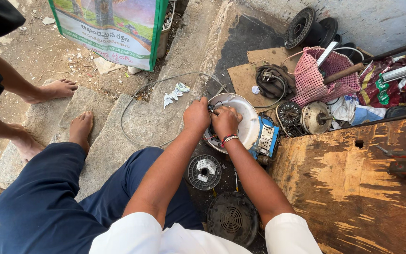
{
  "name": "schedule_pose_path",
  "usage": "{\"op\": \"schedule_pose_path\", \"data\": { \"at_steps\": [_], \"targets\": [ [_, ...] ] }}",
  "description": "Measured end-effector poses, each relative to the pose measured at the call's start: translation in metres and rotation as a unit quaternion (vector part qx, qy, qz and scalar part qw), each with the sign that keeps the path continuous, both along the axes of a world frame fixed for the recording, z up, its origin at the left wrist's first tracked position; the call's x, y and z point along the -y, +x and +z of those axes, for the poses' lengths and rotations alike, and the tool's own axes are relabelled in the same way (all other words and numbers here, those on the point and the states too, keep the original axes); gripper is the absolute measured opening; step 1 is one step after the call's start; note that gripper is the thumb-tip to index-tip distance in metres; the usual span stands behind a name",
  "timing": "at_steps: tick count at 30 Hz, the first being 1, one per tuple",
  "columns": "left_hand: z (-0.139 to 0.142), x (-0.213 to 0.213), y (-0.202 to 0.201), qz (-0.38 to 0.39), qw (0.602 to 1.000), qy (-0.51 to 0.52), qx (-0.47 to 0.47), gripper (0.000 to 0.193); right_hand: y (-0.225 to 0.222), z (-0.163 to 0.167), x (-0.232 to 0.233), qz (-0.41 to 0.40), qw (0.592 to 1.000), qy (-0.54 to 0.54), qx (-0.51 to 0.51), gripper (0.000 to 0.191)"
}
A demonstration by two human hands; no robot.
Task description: The person sits on the ground repairing an electric mixer/fan motor. They disassemble the housing, remove the fan cover and blade, handle the motor windings and wiring inside the dome-shaped body, connect the motor to a blue power supply unit to test it, and finally pick up the power cord with plug.
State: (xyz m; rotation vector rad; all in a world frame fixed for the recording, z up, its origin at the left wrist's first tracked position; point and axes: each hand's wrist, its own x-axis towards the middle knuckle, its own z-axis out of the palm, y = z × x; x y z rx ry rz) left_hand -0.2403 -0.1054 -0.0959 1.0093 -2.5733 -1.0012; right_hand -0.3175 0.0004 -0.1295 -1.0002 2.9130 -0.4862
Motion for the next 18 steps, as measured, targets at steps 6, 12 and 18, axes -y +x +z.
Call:
{"op": "schedule_pose_path", "data": {
  "at_steps": [6,12,18],
  "targets": [
    [-0.0036,-0.0007,-0.0011,-0.013,1.0,-0.016,-0.006,0.024,0.0004,0.0009,-0.0011,0.024,0.999,-0.01,-0.028,0.011],
    [-0.0028,-0.0028,-0.0012,-0.019,1.0,0.008,-0.004,0.026,-0.003,-0.0046,-0.0057,0.038,0.999,0.01,-0.033,0.014],
    [0.0025,-0.0021,-0.0024,-0.013,1.0,0.003,-0.001,0.024,-0.0065,0.004,-0.009,0.076,0.996,-0.012,-0.036,0.015]
  ]
}}
